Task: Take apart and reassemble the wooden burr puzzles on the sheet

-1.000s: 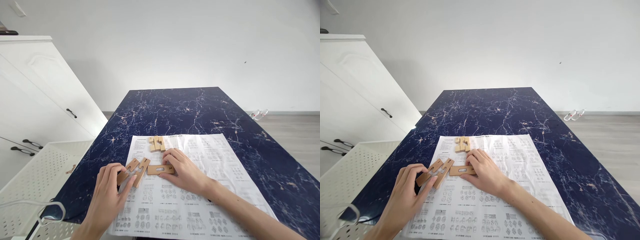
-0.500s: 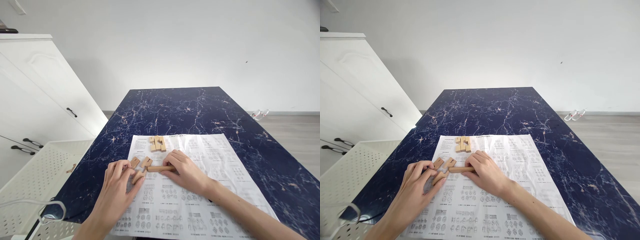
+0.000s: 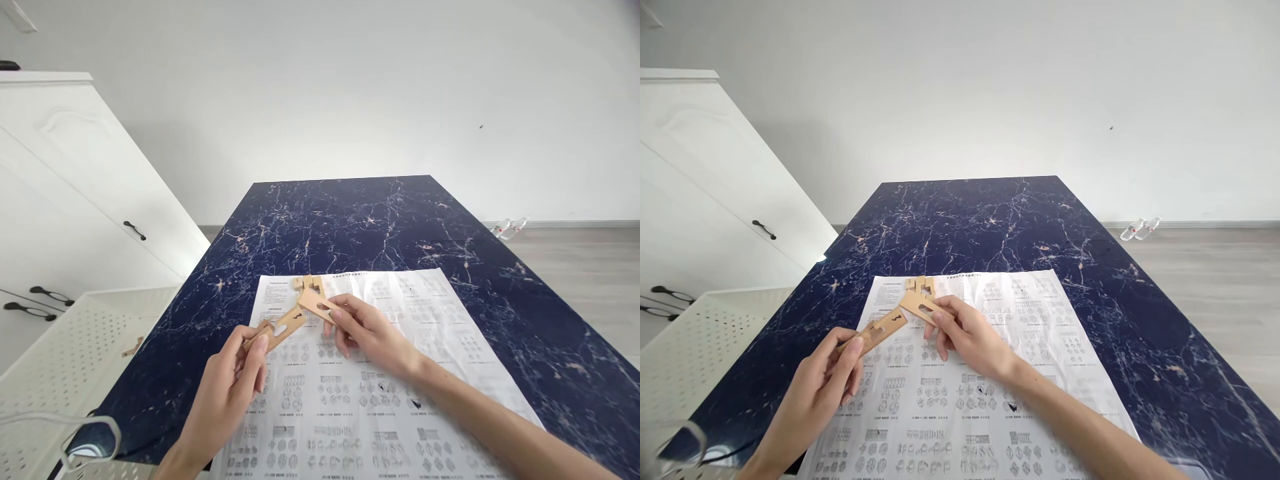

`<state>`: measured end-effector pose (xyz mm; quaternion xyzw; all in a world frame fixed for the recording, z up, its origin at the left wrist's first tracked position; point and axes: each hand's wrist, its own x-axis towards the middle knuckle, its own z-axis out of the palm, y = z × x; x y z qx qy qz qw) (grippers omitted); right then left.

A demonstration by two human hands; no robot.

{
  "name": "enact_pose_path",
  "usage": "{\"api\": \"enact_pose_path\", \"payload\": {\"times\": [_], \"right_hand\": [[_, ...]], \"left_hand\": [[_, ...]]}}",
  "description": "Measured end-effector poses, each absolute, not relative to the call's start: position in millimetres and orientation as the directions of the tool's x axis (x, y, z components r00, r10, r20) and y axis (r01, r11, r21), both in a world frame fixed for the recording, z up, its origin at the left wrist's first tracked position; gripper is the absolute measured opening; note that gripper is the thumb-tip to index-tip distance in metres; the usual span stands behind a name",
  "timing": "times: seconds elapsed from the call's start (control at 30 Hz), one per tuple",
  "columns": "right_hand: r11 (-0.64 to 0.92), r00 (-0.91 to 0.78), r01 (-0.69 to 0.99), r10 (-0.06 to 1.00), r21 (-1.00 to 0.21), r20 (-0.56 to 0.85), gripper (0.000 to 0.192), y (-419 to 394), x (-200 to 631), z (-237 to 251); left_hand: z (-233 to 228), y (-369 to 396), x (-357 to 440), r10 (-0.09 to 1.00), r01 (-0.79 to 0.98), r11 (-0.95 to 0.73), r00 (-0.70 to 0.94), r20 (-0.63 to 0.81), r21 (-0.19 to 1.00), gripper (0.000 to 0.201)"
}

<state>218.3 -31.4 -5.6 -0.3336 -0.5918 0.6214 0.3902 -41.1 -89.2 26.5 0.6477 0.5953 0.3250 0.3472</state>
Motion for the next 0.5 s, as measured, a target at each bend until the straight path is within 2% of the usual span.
{"api": "enact_pose_path", "payload": {"times": [0.13,0.23,0.37,0.5], "right_hand": [[0.064,-0.494,-0.108,0.863,-0.992,0.109,0.04,-30,219,-6],[0.137,-0.445,-0.061,0.883,-0.989,0.15,0.038,-32,221,-5],[0.273,-0.25,0.05,0.935,-0.961,0.252,0.036,-33,221,-7],[0.311,-0.055,0.178,0.95,-0.934,0.306,0.034,-33,221,-13]], "left_hand": [[30,-78,-23,0.983,0.431,0.021,0.157,-0.098,0.902,0.044],[33,-67,-9,0.978,0.395,0.014,0.188,-0.095,0.919,0.043],[35,-52,9,0.982,0.347,-0.017,0.183,-0.05,0.938,0.042],[37,-39,26,0.982,0.379,-0.085,0.186,0.013,0.921,0.035]]}}
